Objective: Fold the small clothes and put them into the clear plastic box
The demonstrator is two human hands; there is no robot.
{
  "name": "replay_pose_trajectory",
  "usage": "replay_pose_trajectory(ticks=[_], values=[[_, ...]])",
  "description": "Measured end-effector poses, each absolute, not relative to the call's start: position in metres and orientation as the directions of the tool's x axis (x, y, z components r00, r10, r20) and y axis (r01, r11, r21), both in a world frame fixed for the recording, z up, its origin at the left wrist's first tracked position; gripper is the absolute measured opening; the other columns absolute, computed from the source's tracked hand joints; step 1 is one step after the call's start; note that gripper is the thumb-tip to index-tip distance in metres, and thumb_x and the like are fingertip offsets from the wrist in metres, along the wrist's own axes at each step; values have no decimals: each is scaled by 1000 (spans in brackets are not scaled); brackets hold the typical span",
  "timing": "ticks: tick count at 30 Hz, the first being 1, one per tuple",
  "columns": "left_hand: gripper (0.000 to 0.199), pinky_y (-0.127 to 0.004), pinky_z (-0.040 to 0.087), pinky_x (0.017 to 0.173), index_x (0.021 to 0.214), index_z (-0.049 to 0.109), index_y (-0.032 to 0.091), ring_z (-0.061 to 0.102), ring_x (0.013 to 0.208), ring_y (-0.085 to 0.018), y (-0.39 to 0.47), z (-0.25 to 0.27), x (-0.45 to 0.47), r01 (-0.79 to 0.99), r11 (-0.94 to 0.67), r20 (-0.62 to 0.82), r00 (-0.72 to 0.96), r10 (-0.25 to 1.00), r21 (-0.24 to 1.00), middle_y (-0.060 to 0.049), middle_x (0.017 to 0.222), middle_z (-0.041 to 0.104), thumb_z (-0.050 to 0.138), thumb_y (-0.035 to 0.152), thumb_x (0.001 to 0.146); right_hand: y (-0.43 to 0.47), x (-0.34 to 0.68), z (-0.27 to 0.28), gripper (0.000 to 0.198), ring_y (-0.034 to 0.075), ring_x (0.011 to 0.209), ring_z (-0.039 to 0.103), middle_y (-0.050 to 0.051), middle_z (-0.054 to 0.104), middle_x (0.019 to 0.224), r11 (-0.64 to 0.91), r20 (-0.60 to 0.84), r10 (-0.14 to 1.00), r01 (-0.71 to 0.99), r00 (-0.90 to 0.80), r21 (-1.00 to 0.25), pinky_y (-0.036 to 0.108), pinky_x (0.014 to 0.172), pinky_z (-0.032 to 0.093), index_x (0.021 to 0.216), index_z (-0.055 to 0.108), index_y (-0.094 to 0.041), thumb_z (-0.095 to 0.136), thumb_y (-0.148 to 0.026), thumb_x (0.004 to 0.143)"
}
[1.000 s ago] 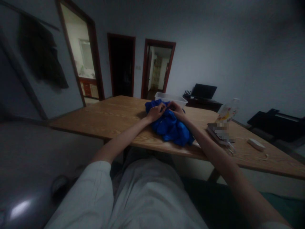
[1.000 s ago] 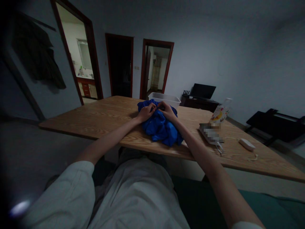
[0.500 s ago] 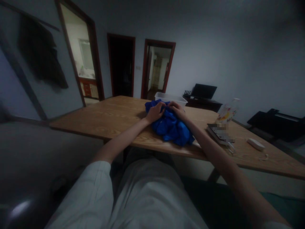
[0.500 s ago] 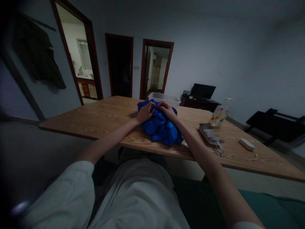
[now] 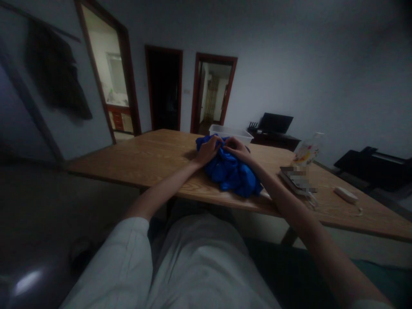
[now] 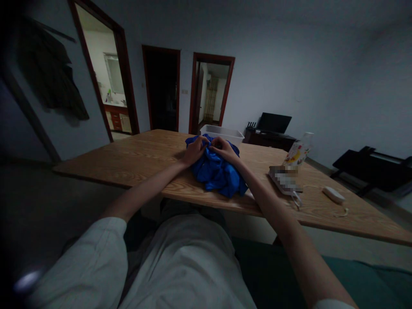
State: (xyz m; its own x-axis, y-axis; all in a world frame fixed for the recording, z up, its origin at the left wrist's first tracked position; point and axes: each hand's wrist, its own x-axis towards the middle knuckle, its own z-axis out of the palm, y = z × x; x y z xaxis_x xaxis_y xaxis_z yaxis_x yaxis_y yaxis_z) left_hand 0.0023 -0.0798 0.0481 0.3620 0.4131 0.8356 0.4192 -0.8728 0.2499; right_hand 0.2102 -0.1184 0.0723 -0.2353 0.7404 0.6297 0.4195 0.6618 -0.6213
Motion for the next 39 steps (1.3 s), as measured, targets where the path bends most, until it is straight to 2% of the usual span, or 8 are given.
replay_pose_trajectory(ticks=[5,12,18,22,26,33,39], values=[[25,-31,53,89,123,58,17,72,101,-20,-79,51,4,404,-877,840,353,413,261,-10,117,73,54,33,104,-115,213,70,38,23,96,66,4,71,101,660,638,732,479,-239,-579,34,86,55,102,71,-24,76,-56,83],[32,-30,53,90,125,61,20,73,104,-20,-87,50,8,403,-883,828,391,402,238,-8,116,75,42,40,109,-112,215,69,29,21,86,62,3,68,90,662,652,724,496,-226,-563,29,74,52,93,69,-22,73,-49,82],[29,-30,54,88,124,61,19,73,103,-21,-85,49,8,409,-883,832,388,396,229,-8,113,75,50,40,106,-114,214,71,25,19,84,59,3,65,88,694,677,690,498,-255,-520,28,73,48,85,64,-20,72,-44,83],[30,-30,54,90,125,59,19,72,107,-21,-83,47,8,408,-889,839,394,375,206,-9,117,74,52,39,105,-114,214,69,25,19,85,59,2,64,88,702,685,684,480,-249,-526,29,77,48,87,63,-21,73,-43,84],[28,-31,54,92,128,58,19,72,109,-21,-82,46,7,405,-898,846,406,346,173,-9,121,72,51,34,105,-113,213,68,32,19,85,58,2,64,92,695,693,689,468,-213,-546,30,78,49,96,63,-22,77,-47,82],[26,-31,55,88,128,57,19,73,106,-22,-77,45,7,425,-886,826,422,375,185,-9,122,73,50,29,105,-117,210,71,38,20,85,59,3,66,92,685,664,706,475,-245,-553,31,78,50,99,66,-21,73,-56,86],[24,-32,55,86,126,57,19,73,105,-23,-75,44,8,429,-886,828,422,371,178,-10,121,73,49,28,105,-120,210,72,36,20,85,58,3,65,92,670,634,726,482,-267,-565,31,77,49,101,65,-21,71,-54,87]])
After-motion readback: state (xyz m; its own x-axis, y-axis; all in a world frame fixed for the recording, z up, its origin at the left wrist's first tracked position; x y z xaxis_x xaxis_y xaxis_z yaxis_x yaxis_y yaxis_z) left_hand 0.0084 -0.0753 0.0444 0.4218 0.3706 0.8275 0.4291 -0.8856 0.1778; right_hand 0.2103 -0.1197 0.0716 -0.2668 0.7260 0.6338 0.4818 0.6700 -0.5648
